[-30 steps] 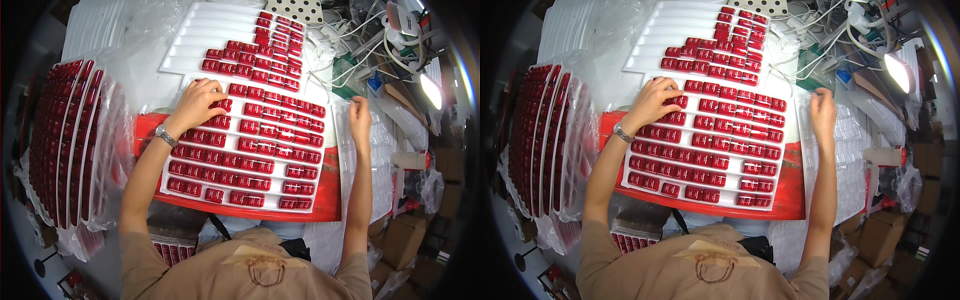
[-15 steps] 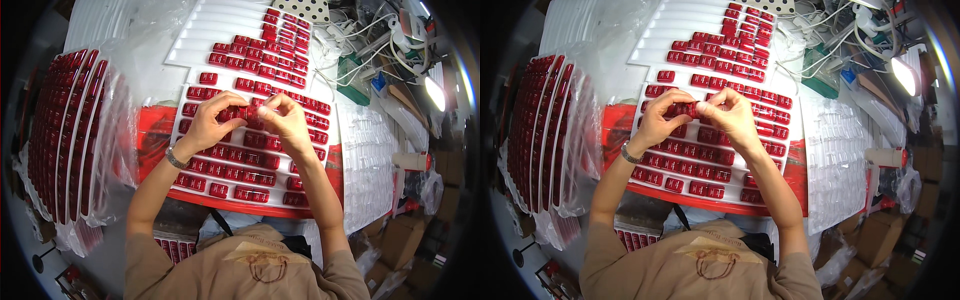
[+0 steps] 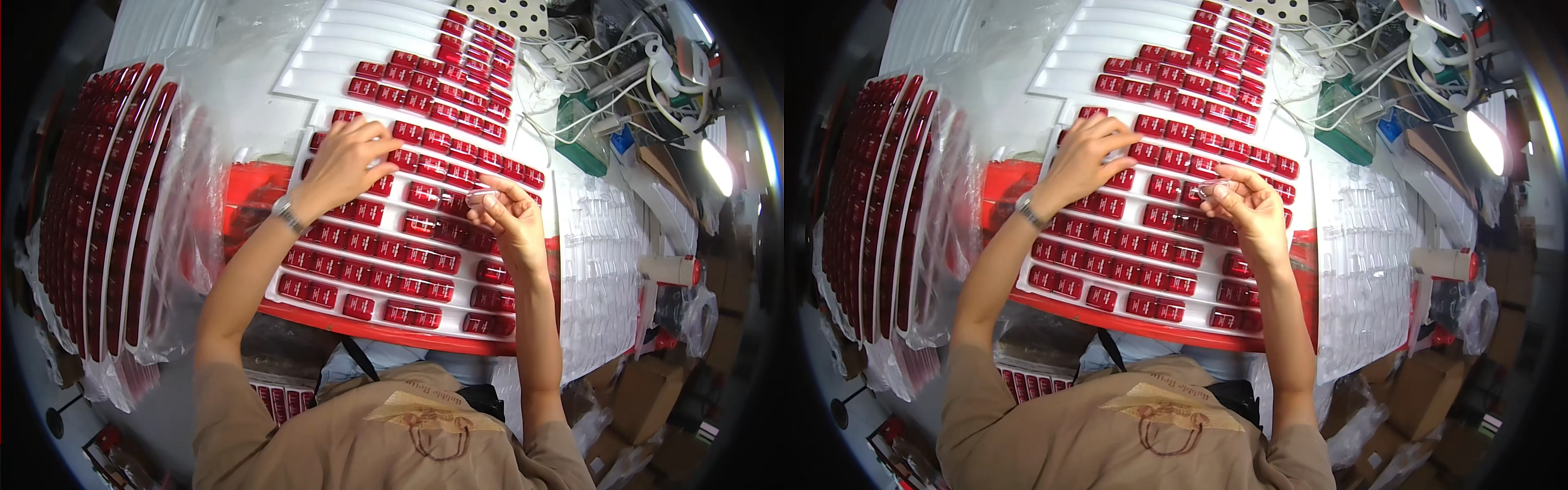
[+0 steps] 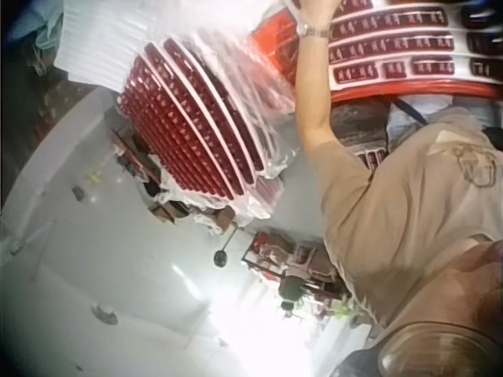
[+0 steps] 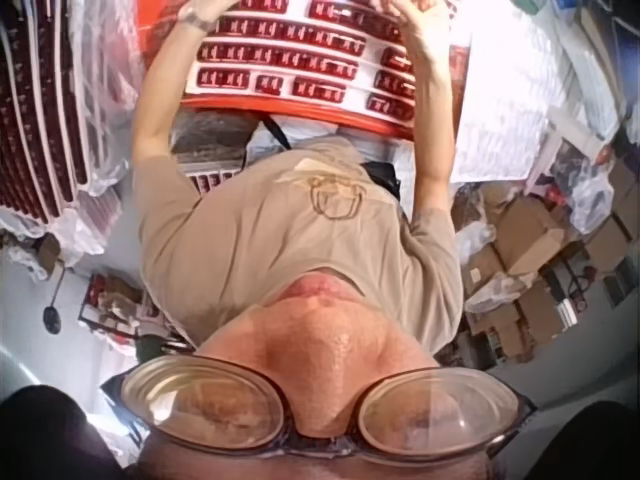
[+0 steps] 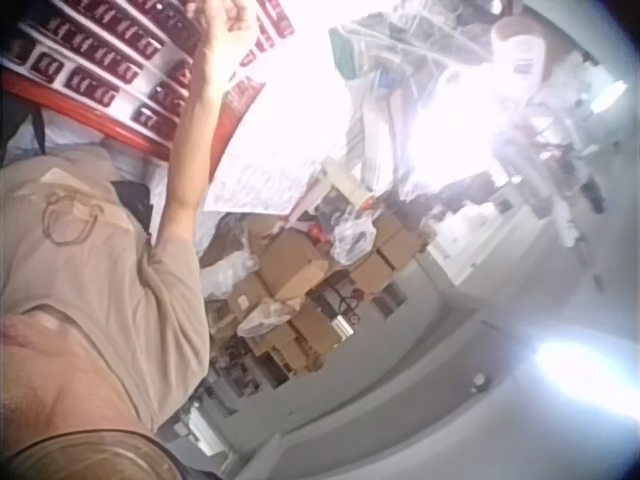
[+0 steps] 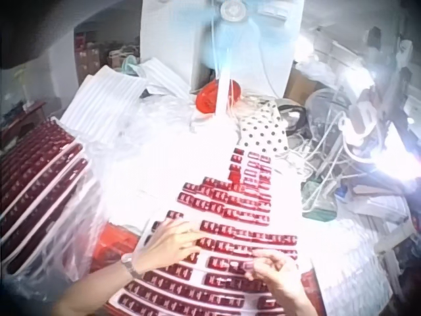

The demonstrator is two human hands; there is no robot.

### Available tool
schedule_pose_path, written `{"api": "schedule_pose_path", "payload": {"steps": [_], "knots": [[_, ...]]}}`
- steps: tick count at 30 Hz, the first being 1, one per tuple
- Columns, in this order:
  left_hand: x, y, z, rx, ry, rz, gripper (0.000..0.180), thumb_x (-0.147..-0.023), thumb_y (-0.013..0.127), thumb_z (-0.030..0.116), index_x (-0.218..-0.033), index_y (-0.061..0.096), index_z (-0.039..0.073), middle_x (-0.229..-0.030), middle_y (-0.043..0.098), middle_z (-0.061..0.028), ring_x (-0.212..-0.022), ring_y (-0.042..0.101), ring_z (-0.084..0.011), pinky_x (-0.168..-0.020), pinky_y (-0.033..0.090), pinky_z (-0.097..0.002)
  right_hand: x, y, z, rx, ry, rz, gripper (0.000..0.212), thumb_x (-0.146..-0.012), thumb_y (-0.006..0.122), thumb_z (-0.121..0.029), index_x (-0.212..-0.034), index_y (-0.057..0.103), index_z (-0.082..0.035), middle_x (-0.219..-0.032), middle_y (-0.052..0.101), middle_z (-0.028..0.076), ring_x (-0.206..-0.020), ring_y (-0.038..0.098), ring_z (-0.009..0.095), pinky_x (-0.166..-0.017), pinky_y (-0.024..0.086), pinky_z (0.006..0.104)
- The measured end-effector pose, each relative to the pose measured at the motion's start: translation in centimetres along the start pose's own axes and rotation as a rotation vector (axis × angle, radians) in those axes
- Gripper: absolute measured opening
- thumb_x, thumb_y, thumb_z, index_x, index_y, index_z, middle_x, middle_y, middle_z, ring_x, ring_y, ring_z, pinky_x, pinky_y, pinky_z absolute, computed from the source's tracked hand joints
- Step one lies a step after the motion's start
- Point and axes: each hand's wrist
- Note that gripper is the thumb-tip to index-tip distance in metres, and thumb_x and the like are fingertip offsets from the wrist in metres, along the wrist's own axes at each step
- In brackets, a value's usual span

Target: Manually sorting red plastic components from a stack of trays into a single organizer tray.

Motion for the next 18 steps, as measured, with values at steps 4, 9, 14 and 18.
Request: {"api": "schedule_pose_path", "payload": {"steps": [4, 9, 14, 18], "knots": [[3.0, -2.0, 1.6, -0.069, -0.069, -0.130, 0.028, -0.069, 0.074, 0.015, -0.094, 0.067, 0.005, -0.092, 0.058, -0.0040, -0.091, 0.052, -0.0208, -0.081, 0.040, -0.0335, -0.1, 2.6, 0.5, 0.006, -0.022, 0.036, 0.029, -0.081, 0.069, -0.005, -0.104, 0.054, 0.004, -0.078, 0.065, 0.010, -0.063, 0.064, 0.015, -0.058, 0.054, 0.0240], [2.3, 0.1, 5.0, 0.442, -0.208, 0.020, 0.030, -0.074, 0.072, 0.009, -0.100, 0.058, 0.001, -0.099, 0.059, -0.0083, -0.088, 0.057, -0.0207, -0.077, 0.046, -0.0315, -0.4, 5.4, 2.7, 0.260, -0.340, 0.168, 0.021, -0.078, 0.071, -0.002, -0.091, 0.055, 0.002, -0.068, 0.062, 0.005, -0.057, 0.058, 0.006, -0.048, 0.045, 0.0193], [3.6, 0.6, 6.5, 0.811, -0.377, 0.170, 0.029, -0.075, 0.069, 0.000, -0.102, 0.057, 0.001, -0.098, 0.060, -0.0078, -0.081, 0.059, -0.0153, -0.071, 0.049, -0.0272, 2.2, 5.7, 1.4, 0.868, -0.348, -0.245, 0.055, -0.084, 0.065, -0.024, -0.130, 0.045, -0.002, -0.070, 0.061, 0.020, -0.063, 0.063, 0.035, -0.057, 0.049, 0.0387], [3.0, -1.1, 3.8, 0.160, -0.129, 0.008, 0.027, -0.075, 0.069, 0.004, -0.099, 0.058, -0.001, -0.093, 0.055, -0.0084, -0.088, 0.056, -0.0212, -0.076, 0.048, -0.0314, 0.4, -3.6, -1.9, 1.007, -0.421, 0.114, 0.039, -0.084, 0.064, -0.017, -0.118, 0.058, -0.001, -0.084, 0.066, 0.012, -0.071, 0.061, 0.017, -0.064, 0.048, 0.0295]]}}
Point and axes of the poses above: each hand's wrist, its own x-axis away from the middle knuckle, its own y-axis out of the palm, z = x × y
